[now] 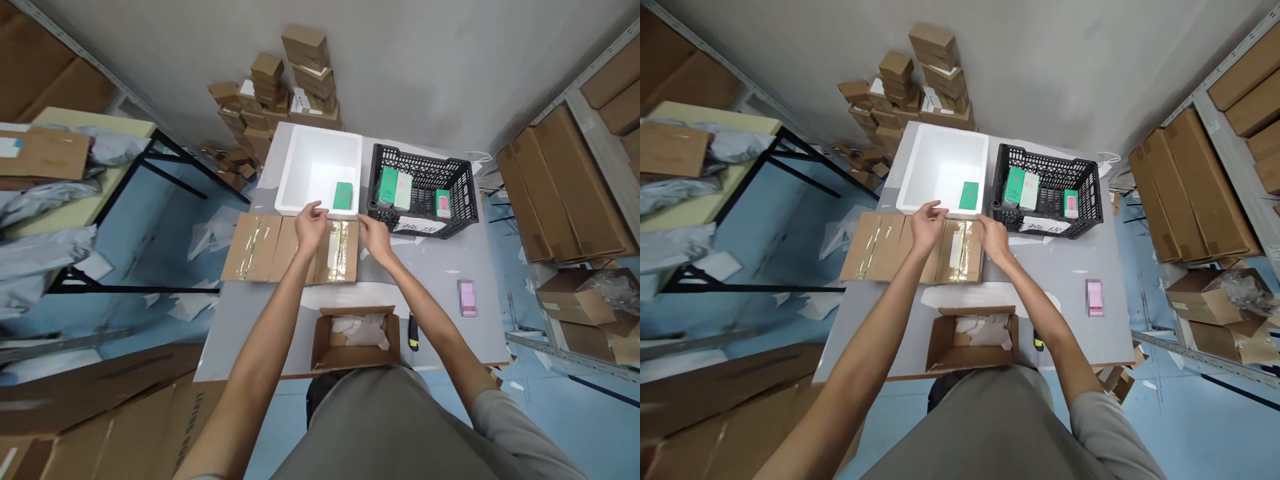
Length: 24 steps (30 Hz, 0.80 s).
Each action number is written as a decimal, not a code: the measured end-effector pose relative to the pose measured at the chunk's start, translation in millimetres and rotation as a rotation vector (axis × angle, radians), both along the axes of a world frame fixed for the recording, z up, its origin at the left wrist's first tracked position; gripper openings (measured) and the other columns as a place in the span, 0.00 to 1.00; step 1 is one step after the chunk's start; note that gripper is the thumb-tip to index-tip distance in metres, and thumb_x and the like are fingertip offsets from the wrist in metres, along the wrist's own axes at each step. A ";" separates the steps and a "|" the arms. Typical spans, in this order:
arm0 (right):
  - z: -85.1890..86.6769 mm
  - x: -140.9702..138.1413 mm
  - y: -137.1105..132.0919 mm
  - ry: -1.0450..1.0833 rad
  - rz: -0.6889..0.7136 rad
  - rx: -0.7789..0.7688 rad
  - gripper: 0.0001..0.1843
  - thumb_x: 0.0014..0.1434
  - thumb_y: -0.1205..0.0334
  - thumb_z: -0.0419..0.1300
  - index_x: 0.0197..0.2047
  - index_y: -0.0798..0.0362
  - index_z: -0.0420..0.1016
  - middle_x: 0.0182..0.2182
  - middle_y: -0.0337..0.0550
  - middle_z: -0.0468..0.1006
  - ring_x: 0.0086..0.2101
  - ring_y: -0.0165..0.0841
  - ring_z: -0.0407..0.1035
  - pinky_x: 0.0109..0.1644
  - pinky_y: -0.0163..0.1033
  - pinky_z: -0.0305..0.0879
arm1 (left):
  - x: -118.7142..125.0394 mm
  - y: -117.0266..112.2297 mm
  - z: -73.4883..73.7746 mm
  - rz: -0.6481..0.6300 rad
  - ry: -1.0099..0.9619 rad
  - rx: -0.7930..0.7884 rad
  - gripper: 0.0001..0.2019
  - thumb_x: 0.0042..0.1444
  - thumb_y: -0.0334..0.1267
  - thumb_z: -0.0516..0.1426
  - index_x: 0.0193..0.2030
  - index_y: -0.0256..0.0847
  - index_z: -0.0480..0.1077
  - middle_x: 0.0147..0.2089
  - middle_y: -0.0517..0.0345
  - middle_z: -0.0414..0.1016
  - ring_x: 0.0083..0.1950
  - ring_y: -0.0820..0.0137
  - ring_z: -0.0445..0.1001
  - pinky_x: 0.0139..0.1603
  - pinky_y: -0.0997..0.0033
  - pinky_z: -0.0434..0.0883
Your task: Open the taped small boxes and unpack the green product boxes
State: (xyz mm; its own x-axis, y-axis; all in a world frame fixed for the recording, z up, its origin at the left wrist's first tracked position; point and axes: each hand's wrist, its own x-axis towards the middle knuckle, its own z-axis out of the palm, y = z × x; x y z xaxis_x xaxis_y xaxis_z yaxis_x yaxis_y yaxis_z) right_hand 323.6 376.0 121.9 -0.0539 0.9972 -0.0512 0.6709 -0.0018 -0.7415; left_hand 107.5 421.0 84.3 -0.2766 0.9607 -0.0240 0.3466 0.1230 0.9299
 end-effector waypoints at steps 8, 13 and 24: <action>-36.7 124.3 -224.1 0.365 -0.438 -0.044 0.28 0.68 0.37 0.69 0.54 0.52 0.93 0.36 0.48 0.93 0.33 0.44 0.87 0.42 0.46 0.85 | -67.7 -250.0 -26.2 0.290 -0.134 -0.130 0.25 0.59 0.39 0.71 0.63 0.37 0.82 0.46 0.50 0.92 0.54 0.58 0.92 0.67 0.57 0.85; -79.5 148.6 -339.3 0.300 -0.524 -0.177 0.28 0.64 0.34 0.68 0.50 0.50 0.92 0.46 0.51 0.94 0.32 0.41 0.87 0.42 0.46 0.84 | -57.4 -354.2 -66.0 0.279 -0.273 -0.476 0.21 0.63 0.47 0.70 0.59 0.38 0.82 0.50 0.41 0.92 0.54 0.54 0.91 0.69 0.46 0.85; -135.4 101.7 -326.3 0.596 -0.602 -0.347 0.12 0.57 0.50 0.72 0.34 0.46 0.77 0.32 0.43 0.88 0.38 0.40 0.85 0.44 0.42 0.86 | -16.9 -360.7 -54.9 -0.124 -0.420 -0.568 0.33 0.69 0.70 0.62 0.71 0.54 0.82 0.67 0.44 0.89 0.67 0.49 0.85 0.73 0.39 0.83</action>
